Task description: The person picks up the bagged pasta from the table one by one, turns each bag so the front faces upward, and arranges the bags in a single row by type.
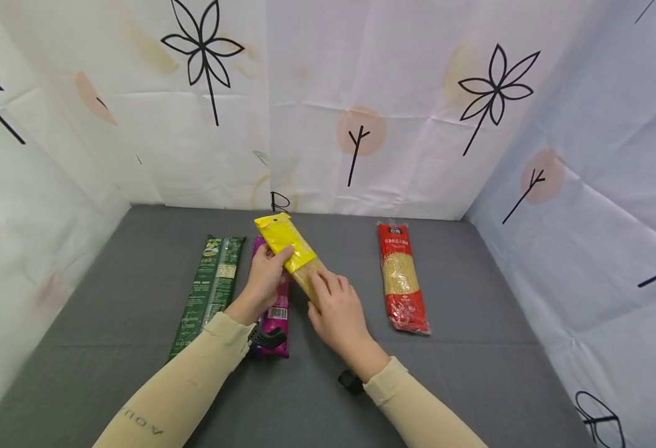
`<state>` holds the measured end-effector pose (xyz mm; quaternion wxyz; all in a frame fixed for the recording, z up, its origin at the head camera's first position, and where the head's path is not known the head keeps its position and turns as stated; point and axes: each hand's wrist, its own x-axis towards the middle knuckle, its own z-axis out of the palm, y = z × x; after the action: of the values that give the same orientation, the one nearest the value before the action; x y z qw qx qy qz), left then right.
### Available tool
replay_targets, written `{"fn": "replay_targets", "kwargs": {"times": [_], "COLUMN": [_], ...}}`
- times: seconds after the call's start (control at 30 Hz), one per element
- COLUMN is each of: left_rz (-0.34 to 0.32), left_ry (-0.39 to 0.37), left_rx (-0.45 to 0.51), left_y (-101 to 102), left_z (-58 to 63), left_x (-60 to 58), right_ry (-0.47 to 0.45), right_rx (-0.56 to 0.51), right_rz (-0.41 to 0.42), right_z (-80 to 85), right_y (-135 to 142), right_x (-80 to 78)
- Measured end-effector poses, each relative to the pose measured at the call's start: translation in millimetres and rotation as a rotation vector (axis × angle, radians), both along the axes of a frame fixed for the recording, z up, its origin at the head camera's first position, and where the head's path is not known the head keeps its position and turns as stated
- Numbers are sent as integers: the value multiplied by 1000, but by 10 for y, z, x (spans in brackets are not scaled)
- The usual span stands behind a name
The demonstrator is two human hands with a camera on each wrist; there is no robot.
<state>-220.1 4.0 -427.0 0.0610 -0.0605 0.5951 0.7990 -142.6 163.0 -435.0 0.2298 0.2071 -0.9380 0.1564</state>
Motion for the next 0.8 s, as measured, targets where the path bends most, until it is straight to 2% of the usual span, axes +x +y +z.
{"fn": "replay_targets", "kwargs": {"times": [0.23,0.47,0.57,0.67,0.73,0.8], "left_rz": [-15,-54,-75,-95,-103,-107], "left_ry": [3,1,1,-8,-7,-2], "left_rx": [40,63,56,51,53,57], "left_y": [-30,-52,-60,-65,-64,-62], "left_z": [-19,-36,-34,-29,-38,-49], "left_x": [-1,-13,-9,-1,2,2], "right_ry": [-229,-420,-521,-650,-746,-838], "right_rx": [-271,-359,-448,-556,-624,-691], "right_rz": [-7,-53,-64,-75,-68,-65], "right_z": [37,36,43,34,128,153], "right_y": [93,163,181,204,184,179], "right_x": [-29,-45,-48,-57,-25,-21]}}
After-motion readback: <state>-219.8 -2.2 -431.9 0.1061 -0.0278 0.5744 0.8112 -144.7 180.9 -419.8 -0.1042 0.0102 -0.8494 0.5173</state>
